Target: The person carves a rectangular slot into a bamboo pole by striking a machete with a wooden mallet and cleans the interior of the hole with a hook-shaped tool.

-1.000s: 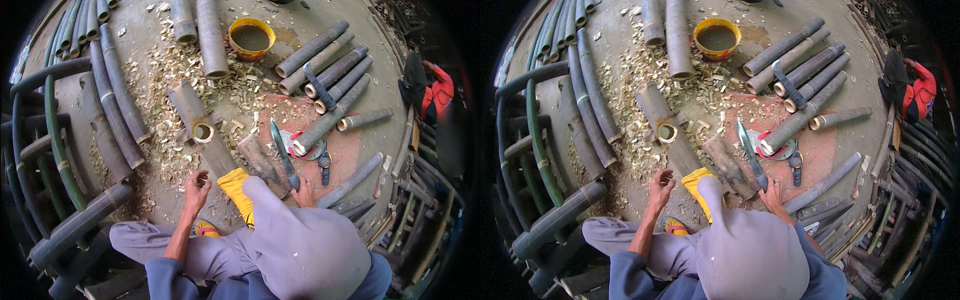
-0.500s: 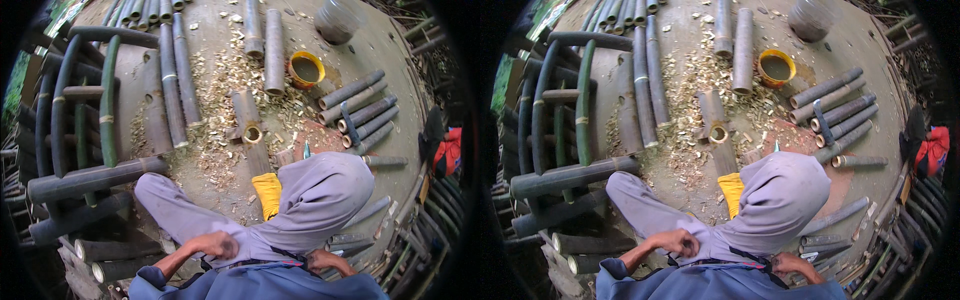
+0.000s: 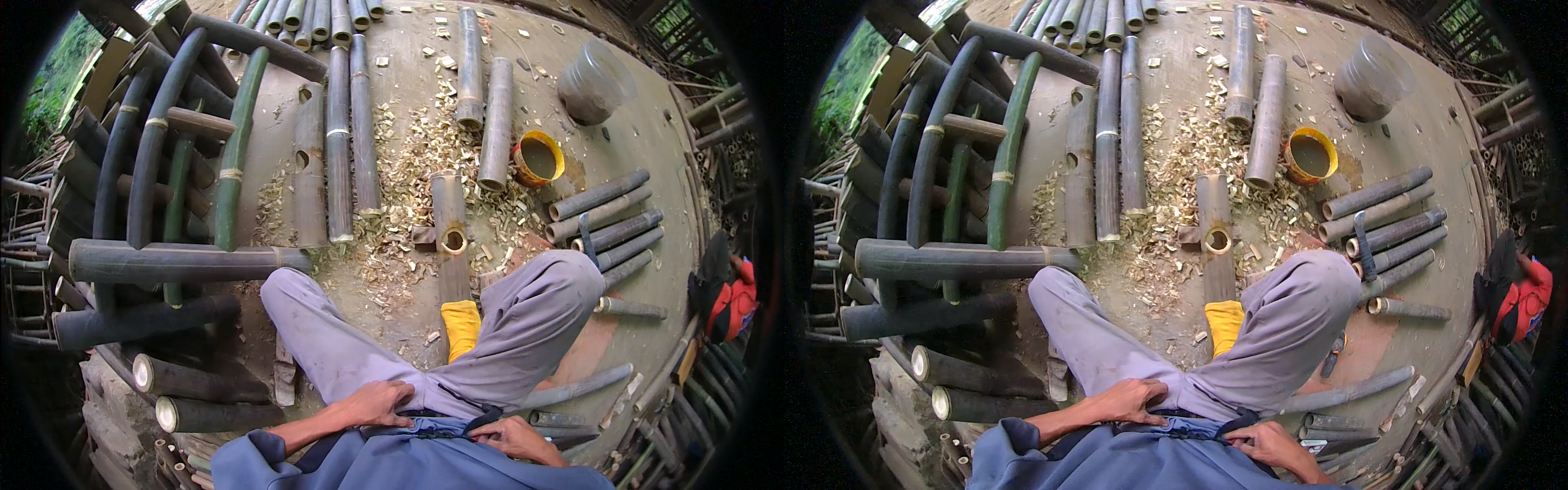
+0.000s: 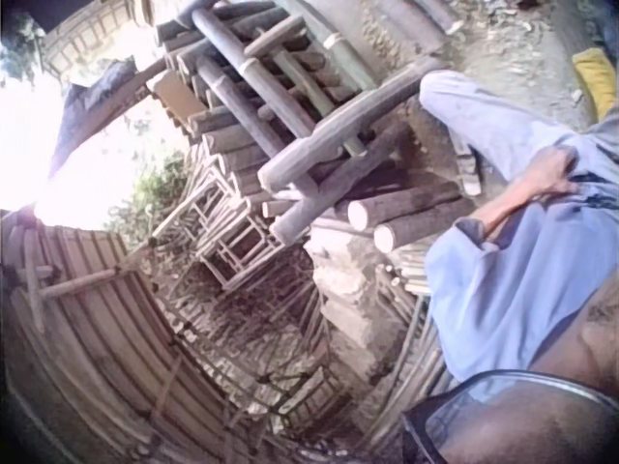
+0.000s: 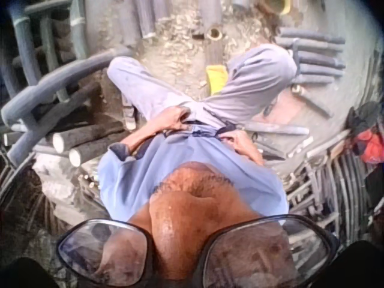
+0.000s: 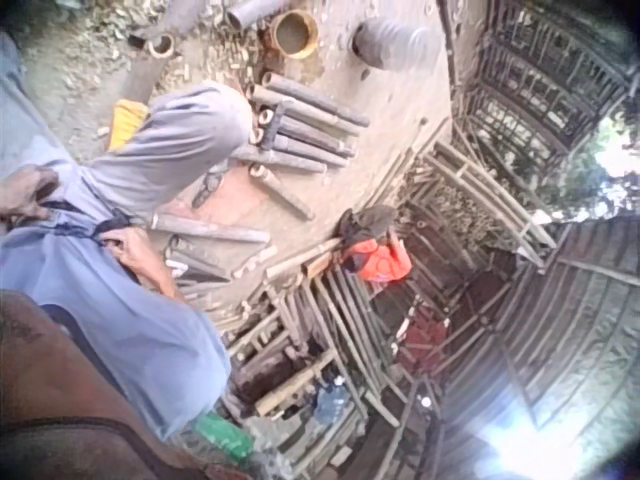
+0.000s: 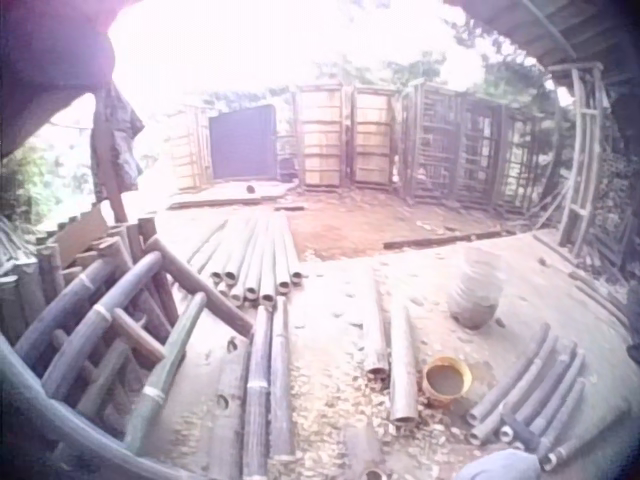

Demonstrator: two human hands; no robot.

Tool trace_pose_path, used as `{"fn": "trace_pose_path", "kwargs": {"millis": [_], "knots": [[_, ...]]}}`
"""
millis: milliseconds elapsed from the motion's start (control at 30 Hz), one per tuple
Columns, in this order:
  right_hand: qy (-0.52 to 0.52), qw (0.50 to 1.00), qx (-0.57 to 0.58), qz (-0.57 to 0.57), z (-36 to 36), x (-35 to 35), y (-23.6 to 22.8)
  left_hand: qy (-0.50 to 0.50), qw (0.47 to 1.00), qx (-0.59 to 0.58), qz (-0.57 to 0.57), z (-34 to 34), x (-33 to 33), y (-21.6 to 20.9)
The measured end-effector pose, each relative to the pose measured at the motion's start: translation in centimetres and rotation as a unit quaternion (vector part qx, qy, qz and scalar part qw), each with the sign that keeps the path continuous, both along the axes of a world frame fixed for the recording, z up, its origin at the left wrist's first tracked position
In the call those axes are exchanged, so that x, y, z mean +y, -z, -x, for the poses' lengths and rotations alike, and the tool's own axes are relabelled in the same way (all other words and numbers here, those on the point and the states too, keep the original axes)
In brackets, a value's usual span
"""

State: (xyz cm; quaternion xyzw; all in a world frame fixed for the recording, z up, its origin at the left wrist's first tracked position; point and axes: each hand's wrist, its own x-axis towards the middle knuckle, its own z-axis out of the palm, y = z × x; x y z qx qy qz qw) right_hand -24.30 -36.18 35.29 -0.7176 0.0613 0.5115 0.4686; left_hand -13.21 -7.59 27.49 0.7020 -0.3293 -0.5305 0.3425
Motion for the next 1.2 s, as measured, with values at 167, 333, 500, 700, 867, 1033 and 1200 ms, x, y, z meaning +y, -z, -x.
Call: {"fn": "trace_pose_path", "kwargs": {"millis": [167, 333, 500, 700, 867, 1033, 1200], "knots": [[-0.085, 0.996, -0.011, -0.028, -0.7, 1.2, 0.7, -0.011, 0.999, -0.013, 0.040, 0.1, 0.8, 0.7], [-0.110, 0.993, -0.005, -0.049, -1.3, 1.6, 1.0, -0.048, 0.998, -0.011, 0.047, 0.0, 1.2, 0.7], [-0.144, 0.989, 0.024, -0.027, -2.8, 2.6, -0.3, -0.065, 0.988, -0.055, 0.133, -0.1, 1.1, 0.1], [-0.174, 0.983, -0.057, 0.002, -3.1, 3.3, -0.7, -0.001, 0.977, -0.094, 0.192, -0.2, 0.1, -0.2], [-0.133, 0.991, -0.027, -0.017, -3.0, 3.0, -1.0, 0.018, 0.973, -0.135, 0.186, -0.2, 0.1, 0.0], [-0.120, 0.991, -0.026, -0.055, -2.7, 2.4, -0.6, -0.007, 0.971, -0.158, 0.181, 0.7, -0.1, 0.5], [-0.106, 0.991, -0.031, -0.075, -2.0, 1.6, 0.6, -0.045, 0.968, -0.171, 0.176, 1.7, -0.5, 1.3]]}}
